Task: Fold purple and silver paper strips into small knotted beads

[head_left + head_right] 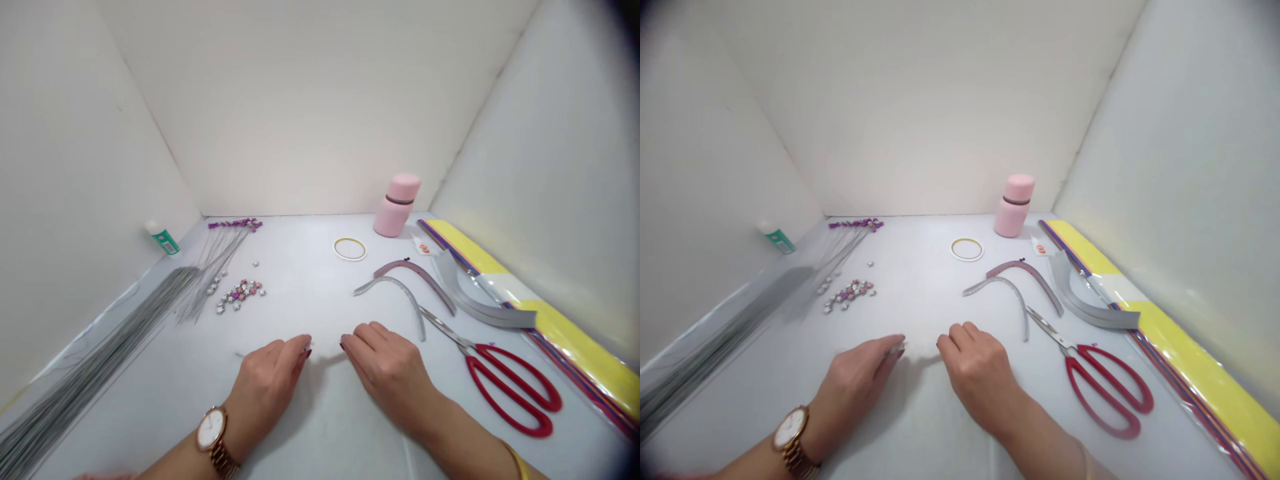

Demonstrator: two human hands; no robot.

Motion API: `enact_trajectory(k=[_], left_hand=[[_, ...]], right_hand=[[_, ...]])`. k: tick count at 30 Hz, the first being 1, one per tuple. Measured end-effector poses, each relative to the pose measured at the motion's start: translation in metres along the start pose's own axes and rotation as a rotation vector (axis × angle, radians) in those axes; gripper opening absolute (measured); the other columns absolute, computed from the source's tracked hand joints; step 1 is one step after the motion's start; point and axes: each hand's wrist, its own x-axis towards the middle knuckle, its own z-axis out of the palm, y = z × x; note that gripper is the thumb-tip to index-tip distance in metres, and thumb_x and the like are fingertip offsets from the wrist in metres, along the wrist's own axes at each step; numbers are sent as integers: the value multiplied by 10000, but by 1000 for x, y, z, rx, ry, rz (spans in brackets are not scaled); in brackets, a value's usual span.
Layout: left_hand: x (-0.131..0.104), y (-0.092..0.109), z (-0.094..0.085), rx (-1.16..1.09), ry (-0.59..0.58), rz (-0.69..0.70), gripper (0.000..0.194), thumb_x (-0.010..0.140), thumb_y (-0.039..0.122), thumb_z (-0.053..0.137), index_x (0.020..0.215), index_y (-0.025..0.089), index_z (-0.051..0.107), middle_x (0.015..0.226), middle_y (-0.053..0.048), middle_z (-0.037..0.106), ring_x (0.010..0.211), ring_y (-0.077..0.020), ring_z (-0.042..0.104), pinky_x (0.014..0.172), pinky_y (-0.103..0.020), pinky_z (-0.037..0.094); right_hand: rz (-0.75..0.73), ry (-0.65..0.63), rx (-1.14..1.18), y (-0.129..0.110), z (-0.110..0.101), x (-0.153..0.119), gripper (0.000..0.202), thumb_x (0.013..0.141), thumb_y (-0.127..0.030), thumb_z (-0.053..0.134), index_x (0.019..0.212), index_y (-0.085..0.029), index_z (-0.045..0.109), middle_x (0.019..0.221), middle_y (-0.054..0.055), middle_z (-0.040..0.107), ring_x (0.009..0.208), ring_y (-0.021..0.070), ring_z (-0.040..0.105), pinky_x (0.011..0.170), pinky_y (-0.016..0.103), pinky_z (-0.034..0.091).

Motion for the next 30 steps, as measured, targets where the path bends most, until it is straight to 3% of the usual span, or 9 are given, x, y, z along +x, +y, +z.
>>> enact_trajectory(k=[3,5,7,9,15,22,27,30], left_hand=[[4,2,-4,-83,63,37,145,821,118,477,905,180,577,839,-54,642,729,-150,590,643,-253,465],[7,5,-7,-149,100,-16,157,805,109,489,888,181,601,869,-67,622,768,-159,571,666,-268,458],[9,9,-9,-261,70,-93,166,803,115,482,876,181,616,821,-64,616,752,-161,559,665,-277,454],[10,15,-10,-407,-18,-172,172,807,121,470,856,178,625,769,-53,623,728,-159,560,667,-277,451],[13,26,-12,-736,-176,-410,188,820,150,464,840,178,648,746,-36,652,675,-142,583,643,-238,453],[15,30,-12,-802,-215,-418,145,807,206,510,831,160,646,774,-40,648,701,-148,581,651,-221,440],[17,30,-11,-768,-230,-407,258,865,205,410,800,186,659,694,-8,629,649,-134,554,633,-216,424],[16,29,-10,-745,-222,-374,283,885,196,357,899,196,640,781,-26,625,718,-146,558,686,-238,440]], right_hand=[[408,-158,642,-13,0,2,175,820,-259,470,688,-167,539,586,6,559,533,126,500,502,228,343],[643,-262,1088,-21,1,3,177,800,-322,515,715,-168,496,586,0,584,484,102,500,469,203,337],[762,-279,1382,-27,1,3,200,769,-335,572,738,-166,469,634,15,620,491,88,518,473,186,331],[793,-238,1506,-30,3,3,215,746,-320,614,743,-164,465,651,18,633,500,79,523,483,177,323],[774,-89,1442,-34,11,1,193,735,-311,632,718,-162,511,569,-24,586,453,63,450,457,178,290],[682,-10,1308,-34,15,-2,134,763,-260,598,708,-154,538,562,-42,539,484,67,443,478,182,319],[665,-12,1246,-35,18,-2,147,758,-286,594,700,-162,544,578,-34,551,491,78,452,472,191,321],[670,-26,1227,-34,17,-2,160,753,-298,600,682,-167,542,551,-45,522,495,83,447,478,196,323]])
